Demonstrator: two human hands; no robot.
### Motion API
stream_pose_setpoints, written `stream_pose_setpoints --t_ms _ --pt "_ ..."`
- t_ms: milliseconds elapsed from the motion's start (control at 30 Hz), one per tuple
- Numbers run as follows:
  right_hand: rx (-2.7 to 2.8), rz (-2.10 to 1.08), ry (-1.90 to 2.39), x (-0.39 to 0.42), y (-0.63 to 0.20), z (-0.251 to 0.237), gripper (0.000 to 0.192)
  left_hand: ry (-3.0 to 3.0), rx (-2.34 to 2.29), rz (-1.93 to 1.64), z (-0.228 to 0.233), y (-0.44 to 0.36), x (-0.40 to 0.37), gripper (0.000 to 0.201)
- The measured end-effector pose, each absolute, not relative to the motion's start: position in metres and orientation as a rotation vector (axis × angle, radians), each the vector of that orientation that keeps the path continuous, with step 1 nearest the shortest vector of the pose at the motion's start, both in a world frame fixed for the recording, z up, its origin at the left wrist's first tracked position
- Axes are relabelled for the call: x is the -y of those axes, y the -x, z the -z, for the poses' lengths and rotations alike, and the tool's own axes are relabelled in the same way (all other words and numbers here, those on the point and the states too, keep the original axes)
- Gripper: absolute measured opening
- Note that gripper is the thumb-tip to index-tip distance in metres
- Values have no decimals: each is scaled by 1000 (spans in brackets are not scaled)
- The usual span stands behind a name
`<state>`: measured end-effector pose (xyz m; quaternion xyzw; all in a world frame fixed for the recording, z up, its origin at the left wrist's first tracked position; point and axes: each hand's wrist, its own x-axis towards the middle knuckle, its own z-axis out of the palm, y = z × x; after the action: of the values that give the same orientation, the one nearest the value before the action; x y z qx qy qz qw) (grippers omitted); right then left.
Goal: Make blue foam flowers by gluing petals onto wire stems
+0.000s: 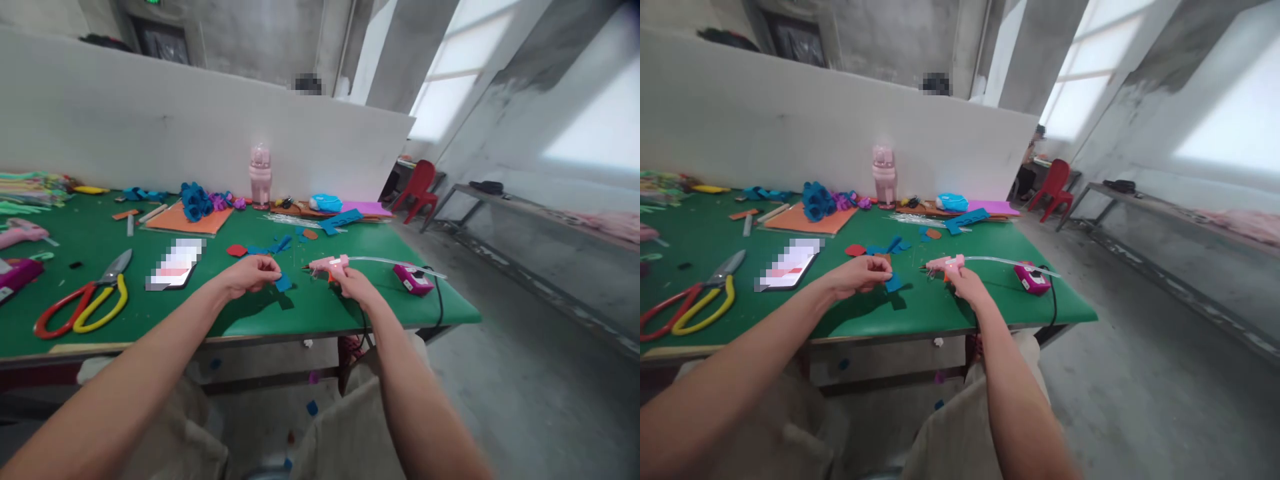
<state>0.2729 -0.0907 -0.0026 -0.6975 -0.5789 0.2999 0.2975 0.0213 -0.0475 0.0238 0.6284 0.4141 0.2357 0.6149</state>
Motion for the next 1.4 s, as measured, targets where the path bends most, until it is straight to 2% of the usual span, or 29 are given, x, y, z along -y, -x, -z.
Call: stream_pose_setpoints --t_ms 300,367,467,567,667,1000,1233,1400 --pt "1571 -503 2000 96 -259 -11 42 -1409 -880 -619 -46 -14 100 32" --pt "1551 -489 1892 106 -250 -14 43 -1519 -931 -614 -51 -11 109 32" --pt "1544 -821 1446 123 -227 -14 42 -1711 -1046 -600 -55 -10 115 30" --pt "1461 -1213 1211 133 -206 -13 40 -1850 -1111 -601 -55 -11 114 26" --pt "1443 -1314 1159 133 -192 -11 31 -1948 -1126 -630 -52 -12 109 24" --pt "1403 -1181 1287 128 -177 2 7 -2045 -1110 -619 -43 -16 101 23" --pt "1114 -975 1232 124 -195 -10 12 -1776 -1035 -894 -48 -24 112 36" --pt "998 -898 1168 119 -198 -24 14 -1655 -905 -957 -37 -37 122 29"
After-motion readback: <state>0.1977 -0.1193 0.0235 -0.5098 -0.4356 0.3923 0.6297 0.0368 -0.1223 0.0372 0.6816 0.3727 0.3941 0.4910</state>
